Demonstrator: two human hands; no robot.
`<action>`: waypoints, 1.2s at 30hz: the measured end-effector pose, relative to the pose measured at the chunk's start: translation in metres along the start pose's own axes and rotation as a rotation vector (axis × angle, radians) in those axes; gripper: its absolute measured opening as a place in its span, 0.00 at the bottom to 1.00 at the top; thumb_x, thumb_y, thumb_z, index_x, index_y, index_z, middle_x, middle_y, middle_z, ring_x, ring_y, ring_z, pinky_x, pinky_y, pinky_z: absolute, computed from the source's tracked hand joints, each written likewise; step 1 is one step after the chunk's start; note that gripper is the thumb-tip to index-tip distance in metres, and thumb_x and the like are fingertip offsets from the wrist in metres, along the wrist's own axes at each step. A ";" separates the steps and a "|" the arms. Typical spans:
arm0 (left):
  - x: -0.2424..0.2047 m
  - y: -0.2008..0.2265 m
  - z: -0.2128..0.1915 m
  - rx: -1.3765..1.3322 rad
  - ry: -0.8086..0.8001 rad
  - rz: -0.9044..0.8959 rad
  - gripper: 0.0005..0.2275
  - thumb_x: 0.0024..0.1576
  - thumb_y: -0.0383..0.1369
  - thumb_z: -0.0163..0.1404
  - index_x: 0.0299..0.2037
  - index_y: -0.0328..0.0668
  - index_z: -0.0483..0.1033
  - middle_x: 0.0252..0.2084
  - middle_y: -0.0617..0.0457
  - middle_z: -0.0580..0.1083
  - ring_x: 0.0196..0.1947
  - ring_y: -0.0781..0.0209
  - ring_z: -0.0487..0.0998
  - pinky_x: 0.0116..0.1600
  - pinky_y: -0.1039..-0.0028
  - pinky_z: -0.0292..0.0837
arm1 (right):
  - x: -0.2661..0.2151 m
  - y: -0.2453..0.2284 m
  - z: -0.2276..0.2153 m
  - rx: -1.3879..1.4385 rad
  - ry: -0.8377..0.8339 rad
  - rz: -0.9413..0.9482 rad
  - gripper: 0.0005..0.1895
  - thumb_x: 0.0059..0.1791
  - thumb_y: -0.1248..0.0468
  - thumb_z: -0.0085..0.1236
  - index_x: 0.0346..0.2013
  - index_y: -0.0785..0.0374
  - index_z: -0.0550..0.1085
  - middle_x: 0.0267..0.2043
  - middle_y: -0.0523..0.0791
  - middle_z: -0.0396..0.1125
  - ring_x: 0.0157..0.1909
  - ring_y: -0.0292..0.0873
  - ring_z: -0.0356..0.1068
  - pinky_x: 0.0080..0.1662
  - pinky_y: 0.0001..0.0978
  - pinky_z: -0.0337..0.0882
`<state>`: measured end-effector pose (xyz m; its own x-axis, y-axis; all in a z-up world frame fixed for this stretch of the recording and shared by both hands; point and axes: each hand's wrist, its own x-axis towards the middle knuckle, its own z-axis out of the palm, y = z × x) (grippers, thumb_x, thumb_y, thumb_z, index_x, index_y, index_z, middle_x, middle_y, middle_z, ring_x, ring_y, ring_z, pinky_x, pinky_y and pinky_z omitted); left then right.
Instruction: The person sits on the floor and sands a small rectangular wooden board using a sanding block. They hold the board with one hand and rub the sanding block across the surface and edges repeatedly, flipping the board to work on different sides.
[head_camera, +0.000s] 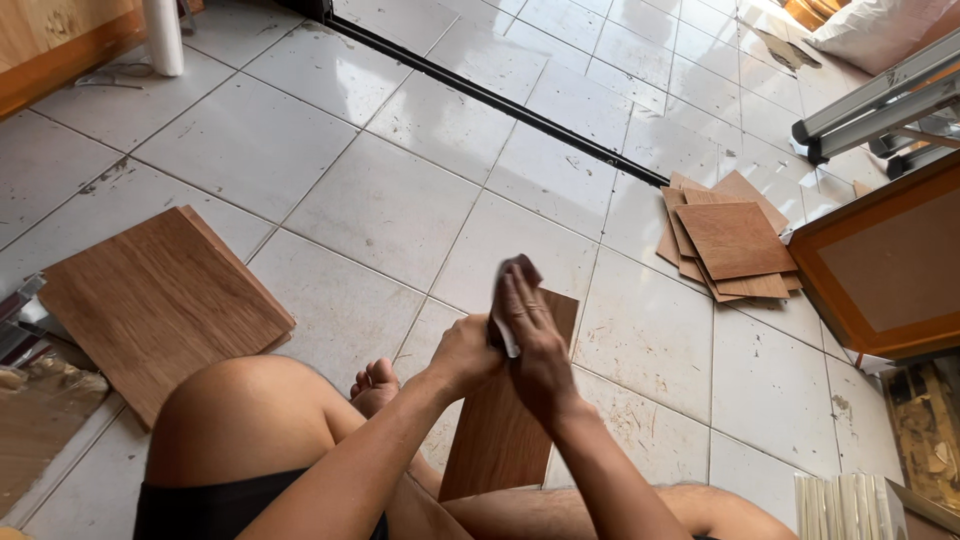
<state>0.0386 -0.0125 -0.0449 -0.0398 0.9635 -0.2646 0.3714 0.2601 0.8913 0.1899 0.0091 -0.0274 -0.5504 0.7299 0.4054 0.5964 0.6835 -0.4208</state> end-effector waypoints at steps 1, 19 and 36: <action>-0.004 0.004 -0.003 -0.003 0.005 0.000 0.11 0.56 0.38 0.56 0.44 0.49 0.89 0.39 0.44 0.86 0.49 0.29 0.87 0.56 0.39 0.81 | -0.004 0.018 0.001 0.000 -0.002 -0.005 0.52 0.47 0.81 0.46 0.87 0.53 0.55 0.89 0.51 0.49 0.84 0.69 0.49 0.77 0.63 0.59; -0.011 0.013 0.001 -0.003 -0.011 0.019 0.07 0.56 0.37 0.60 0.40 0.49 0.87 0.35 0.43 0.85 0.45 0.32 0.89 0.55 0.46 0.83 | 0.011 0.043 -0.013 0.028 0.056 0.260 0.36 0.49 0.83 0.43 0.71 0.63 0.75 0.70 0.56 0.73 0.74 0.62 0.70 0.75 0.54 0.67; -0.017 0.028 -0.002 -0.013 0.000 0.051 0.08 0.52 0.33 0.57 0.38 0.41 0.87 0.35 0.37 0.85 0.46 0.26 0.87 0.53 0.40 0.81 | 0.039 -0.005 -0.047 0.122 -0.053 0.303 0.22 0.56 0.65 0.54 0.57 0.32 0.82 0.55 0.31 0.81 0.62 0.43 0.79 0.64 0.42 0.76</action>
<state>0.0476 -0.0214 -0.0149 -0.0209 0.9755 -0.2192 0.3610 0.2118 0.9082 0.1929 0.0339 0.0289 -0.3900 0.8976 0.2054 0.6650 0.4289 -0.6115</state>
